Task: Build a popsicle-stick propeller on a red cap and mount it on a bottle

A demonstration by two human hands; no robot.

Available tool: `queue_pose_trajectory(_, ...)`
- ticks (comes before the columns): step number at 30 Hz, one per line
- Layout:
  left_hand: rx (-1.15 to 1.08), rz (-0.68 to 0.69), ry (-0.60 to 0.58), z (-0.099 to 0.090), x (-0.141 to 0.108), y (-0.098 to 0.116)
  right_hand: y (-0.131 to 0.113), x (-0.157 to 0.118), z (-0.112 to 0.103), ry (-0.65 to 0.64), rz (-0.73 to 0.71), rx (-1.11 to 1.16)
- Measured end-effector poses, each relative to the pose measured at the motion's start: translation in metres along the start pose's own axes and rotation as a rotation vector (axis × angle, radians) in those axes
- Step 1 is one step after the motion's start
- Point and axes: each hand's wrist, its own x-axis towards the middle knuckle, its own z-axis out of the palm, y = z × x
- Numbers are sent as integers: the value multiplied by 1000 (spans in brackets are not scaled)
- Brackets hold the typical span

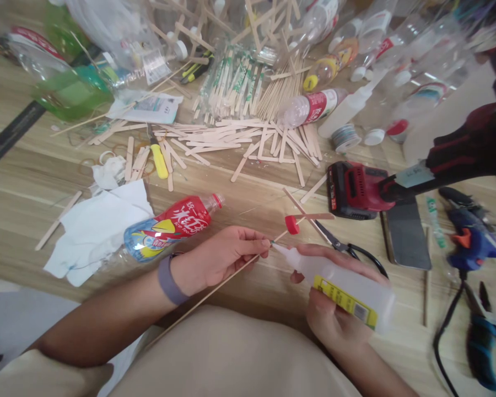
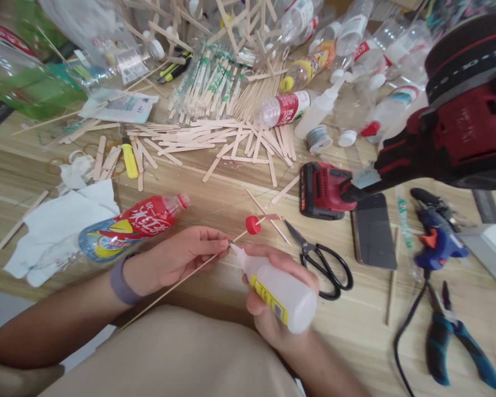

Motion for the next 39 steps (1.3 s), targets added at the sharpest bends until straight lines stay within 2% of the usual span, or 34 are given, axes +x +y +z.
queue_pose_trajectory(3,3,6,-3,-1,0,-1,-1,1,0,-2,-33,-31)
queue_pose_trajectory(8,8,20,13,0,-1,0,-4,1,0,19,47,29)
queue_pose_trajectory(14,-3,32,-5,1,-2,2,-3,1,0,9,58,13)
queue_pose_trajectory(20,-6,44,-17,0,-2,2,-3,6,-4,73,49,70)
queue_pose_trajectory(28,-18,53,-37,-2,0,3,-6,24,-9,0,247,257)
queue_pose_trajectory(32,26,53,-59,-3,-1,3,-3,28,-14,53,269,338)
queue_pose_trajectory(39,24,117,-65,-6,1,5,-9,32,-22,68,286,243)
